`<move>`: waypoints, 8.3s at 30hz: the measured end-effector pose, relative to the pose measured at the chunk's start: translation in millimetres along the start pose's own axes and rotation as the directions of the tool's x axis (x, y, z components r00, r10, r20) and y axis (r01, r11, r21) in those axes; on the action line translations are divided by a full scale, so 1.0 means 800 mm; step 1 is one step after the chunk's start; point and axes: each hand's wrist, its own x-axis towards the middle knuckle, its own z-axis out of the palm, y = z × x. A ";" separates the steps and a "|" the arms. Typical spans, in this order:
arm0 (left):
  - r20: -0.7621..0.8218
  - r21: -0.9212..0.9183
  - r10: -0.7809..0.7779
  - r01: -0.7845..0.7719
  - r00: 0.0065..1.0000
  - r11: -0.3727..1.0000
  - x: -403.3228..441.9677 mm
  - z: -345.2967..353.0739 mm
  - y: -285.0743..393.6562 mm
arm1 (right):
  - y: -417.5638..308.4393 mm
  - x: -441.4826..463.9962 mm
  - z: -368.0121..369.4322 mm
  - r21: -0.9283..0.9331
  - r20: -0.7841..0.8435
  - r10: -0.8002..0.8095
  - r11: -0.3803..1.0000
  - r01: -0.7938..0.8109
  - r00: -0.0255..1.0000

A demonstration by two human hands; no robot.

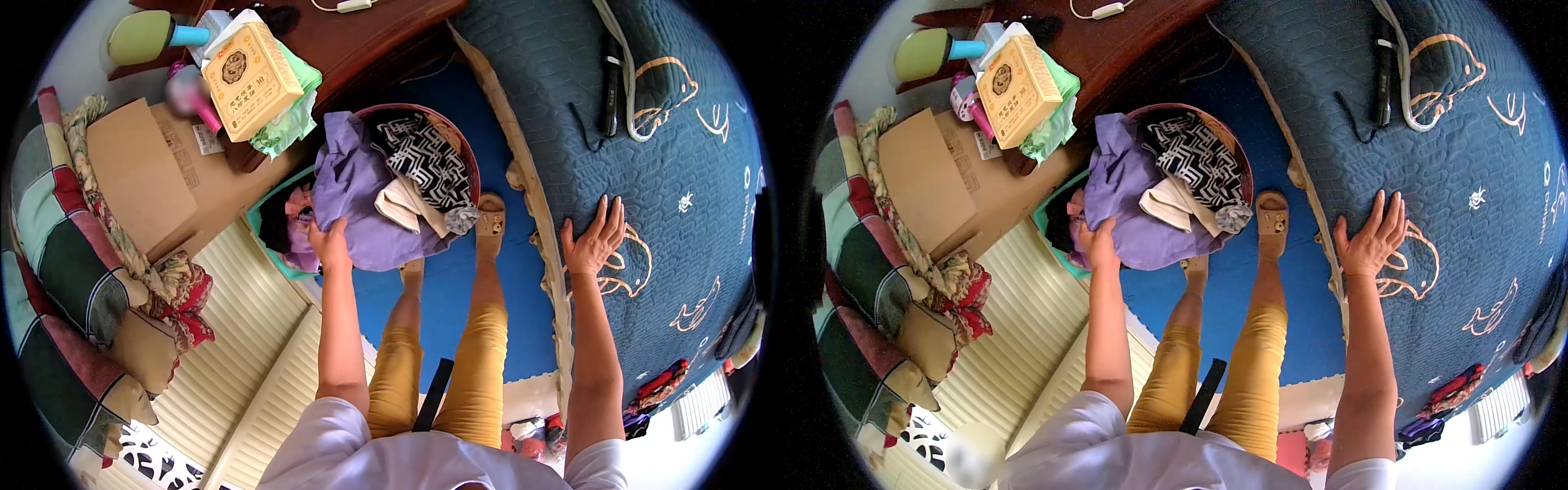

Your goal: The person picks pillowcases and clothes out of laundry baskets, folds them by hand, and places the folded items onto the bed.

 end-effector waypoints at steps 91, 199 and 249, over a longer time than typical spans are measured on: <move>0.754 -0.404 0.220 0.173 0.619 0.898 -0.561 -0.227 0.333 | -0.022 -0.306 -0.583 0.989 -0.021 0.222 0.149 -0.013 0.975; 0.830 -0.422 0.407 -0.046 0.381 0.905 -0.630 -0.229 0.368 | -0.028 -0.249 -0.589 0.516 -0.614 0.153 0.821 0.247 0.774; 0.682 -0.730 0.637 0.298 0.358 0.614 -0.617 -0.160 0.412 | -0.030 -0.239 -0.604 0.570 -0.527 0.235 0.810 0.134 0.817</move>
